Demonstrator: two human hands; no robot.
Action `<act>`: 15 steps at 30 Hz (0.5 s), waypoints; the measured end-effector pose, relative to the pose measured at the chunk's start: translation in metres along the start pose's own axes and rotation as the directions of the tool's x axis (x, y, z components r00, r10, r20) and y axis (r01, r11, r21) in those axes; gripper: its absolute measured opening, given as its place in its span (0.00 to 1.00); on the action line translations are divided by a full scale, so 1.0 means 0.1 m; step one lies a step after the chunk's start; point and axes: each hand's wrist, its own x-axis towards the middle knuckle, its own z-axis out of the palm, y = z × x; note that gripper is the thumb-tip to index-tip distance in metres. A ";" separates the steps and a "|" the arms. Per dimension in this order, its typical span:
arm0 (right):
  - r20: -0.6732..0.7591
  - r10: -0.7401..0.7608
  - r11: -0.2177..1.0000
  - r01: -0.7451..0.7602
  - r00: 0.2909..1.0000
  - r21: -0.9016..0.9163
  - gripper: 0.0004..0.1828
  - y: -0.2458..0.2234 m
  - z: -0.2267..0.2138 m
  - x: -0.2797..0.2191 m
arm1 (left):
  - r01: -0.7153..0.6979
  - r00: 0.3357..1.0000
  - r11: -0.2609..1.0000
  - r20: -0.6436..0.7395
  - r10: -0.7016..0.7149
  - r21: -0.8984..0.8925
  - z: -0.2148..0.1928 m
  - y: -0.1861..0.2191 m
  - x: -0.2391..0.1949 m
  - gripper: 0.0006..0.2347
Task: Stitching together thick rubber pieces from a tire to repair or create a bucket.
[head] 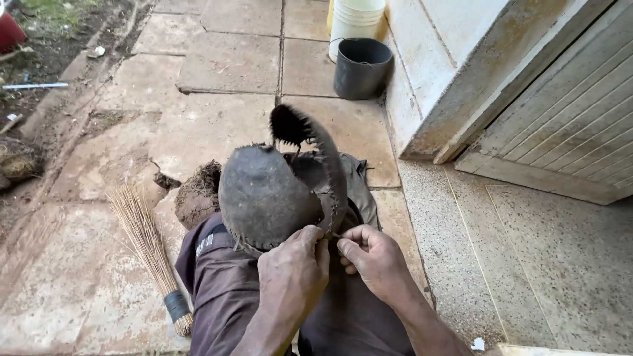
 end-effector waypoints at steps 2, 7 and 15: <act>0.023 -0.031 0.996 0.029 0.999 0.087 0.08 0.04 0.01 0.05 | 0.006 1.000 1.000 0.012 -0.006 0.017 -0.02 -0.01 0.05 0.03; 0.028 -0.125 0.974 0.118 0.992 0.193 0.13 0.14 0.01 0.09 | 0.034 0.999 0.999 0.013 -0.033 -0.015 -0.04 0.08 0.09 0.05; 0.113 -0.246 0.916 0.193 0.963 0.353 0.05 0.35 0.01 0.16 | 0.241 0.941 0.955 0.284 -0.186 -0.170 -0.05 -0.02 0.15 0.16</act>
